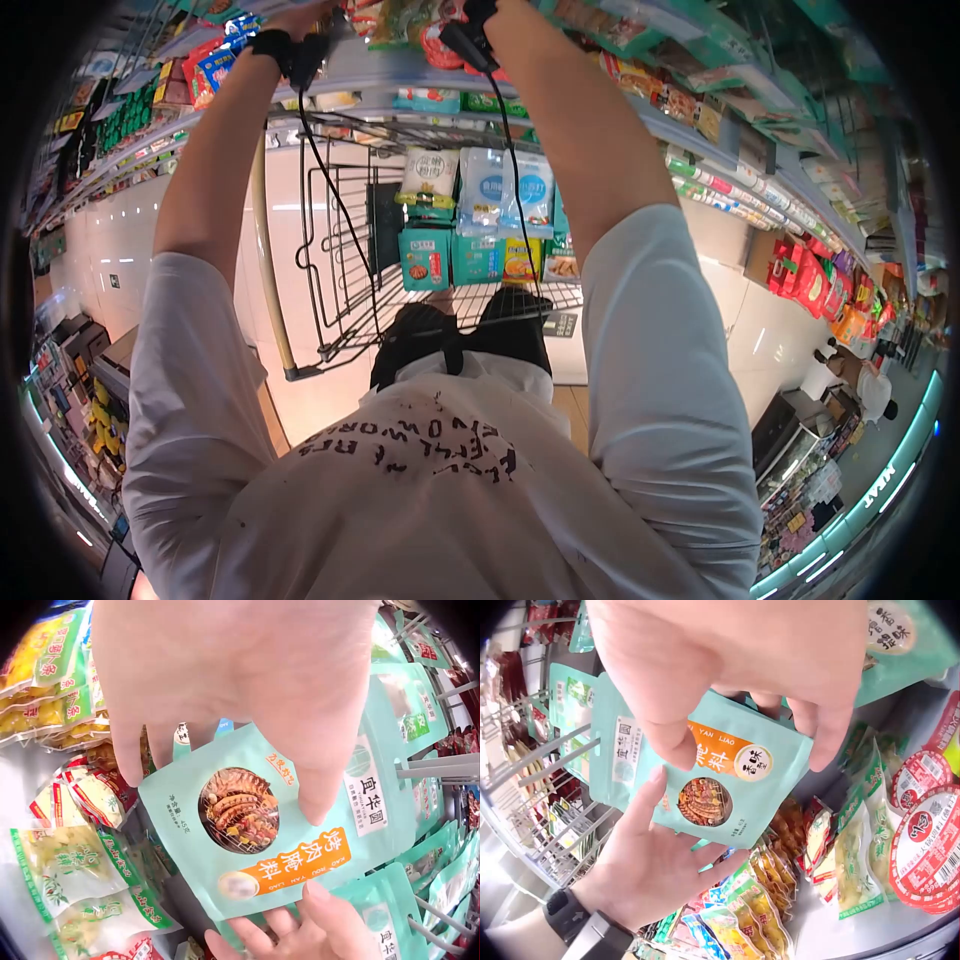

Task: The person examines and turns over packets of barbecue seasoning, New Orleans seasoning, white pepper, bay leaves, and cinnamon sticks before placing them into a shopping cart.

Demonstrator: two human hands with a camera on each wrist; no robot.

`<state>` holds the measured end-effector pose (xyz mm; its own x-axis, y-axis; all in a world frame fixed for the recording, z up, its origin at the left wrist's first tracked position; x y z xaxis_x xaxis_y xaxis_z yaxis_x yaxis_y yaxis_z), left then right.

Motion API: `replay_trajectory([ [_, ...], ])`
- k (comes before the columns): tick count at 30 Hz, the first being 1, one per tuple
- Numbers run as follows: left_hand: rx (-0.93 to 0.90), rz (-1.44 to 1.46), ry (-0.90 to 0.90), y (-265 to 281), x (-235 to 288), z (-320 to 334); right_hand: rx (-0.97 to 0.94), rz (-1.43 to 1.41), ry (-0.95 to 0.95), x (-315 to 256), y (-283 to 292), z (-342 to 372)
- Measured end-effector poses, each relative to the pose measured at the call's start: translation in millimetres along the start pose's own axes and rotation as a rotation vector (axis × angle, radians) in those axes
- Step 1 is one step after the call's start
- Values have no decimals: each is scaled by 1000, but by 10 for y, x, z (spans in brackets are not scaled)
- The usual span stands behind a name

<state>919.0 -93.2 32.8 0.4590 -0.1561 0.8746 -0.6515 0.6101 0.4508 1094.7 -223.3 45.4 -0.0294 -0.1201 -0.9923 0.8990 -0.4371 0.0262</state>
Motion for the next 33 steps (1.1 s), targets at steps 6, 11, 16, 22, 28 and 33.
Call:
replay_trajectory([
  [6,16,209,-64,-58,911,490,-38,75,425,-513,-131,111],
  [11,23,15,-64,118,785,500,-33,150,114,-413,-133,296],
  [16,-16,49,-150,106,855,724,-37,83,148,-466,-234,463],
  [22,87,302,-128,81,874,1222,28,42,141,-924,-405,1161],
  [28,-128,774,-8,-78,936,1817,-109,-333,-6,-996,-622,1681],
  [33,-348,1017,71,-315,691,2441,-165,-400,-24,-860,-722,2311],
])
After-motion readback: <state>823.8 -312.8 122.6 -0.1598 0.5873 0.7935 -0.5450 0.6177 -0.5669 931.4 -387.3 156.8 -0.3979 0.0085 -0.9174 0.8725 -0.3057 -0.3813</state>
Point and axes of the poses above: each hand's wrist, its own z-axis away from the middle knuckle, its own y-axis out of the back of the hand, x = y × z, the point moved 10 cm from there along -z, towards the middle knuckle, and after that the axes turned 12 degrees about -z, right-handed, at the moved point
